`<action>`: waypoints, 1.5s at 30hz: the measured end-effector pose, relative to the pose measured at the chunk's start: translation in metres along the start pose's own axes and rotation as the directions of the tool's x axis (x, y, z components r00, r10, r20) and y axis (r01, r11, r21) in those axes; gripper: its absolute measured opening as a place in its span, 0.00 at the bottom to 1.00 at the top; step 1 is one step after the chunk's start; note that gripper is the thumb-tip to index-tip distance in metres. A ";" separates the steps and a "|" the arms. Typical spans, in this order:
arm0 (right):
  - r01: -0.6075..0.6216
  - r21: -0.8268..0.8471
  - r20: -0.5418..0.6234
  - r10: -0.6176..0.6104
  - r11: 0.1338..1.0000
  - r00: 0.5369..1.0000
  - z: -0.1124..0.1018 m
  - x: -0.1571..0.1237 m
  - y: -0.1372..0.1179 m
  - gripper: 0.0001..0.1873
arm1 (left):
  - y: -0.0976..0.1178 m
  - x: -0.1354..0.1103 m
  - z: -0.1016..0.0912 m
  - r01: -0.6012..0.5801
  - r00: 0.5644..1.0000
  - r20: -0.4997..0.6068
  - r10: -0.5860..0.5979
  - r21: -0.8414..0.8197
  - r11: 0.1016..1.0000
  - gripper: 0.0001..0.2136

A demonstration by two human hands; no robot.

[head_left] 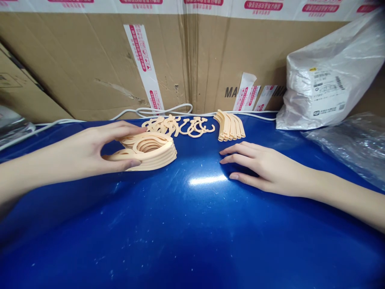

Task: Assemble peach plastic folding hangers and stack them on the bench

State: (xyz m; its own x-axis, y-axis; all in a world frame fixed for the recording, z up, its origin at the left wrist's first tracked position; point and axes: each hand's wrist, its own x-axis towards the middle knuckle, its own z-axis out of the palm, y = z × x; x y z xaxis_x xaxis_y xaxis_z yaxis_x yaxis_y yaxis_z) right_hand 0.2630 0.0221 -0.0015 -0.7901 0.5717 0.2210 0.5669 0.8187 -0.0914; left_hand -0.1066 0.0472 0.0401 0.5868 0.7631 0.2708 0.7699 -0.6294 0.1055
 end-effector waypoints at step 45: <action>0.010 -0.043 0.015 -0.010 0.999 1.000 -0.002 0.001 -0.005 0.18 | -0.045 -0.004 -0.017 0.283 0.952 0.140 -0.273 -0.053 0.958 0.28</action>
State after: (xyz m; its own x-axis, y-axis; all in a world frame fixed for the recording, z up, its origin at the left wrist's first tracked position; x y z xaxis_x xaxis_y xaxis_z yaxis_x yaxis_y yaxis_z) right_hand 0.2598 0.0187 0.0010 -0.7990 0.5646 0.2070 0.5682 0.8215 -0.0474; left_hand -0.1482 0.0702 0.0506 0.3833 0.9187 0.0947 0.8900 -0.3949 0.2281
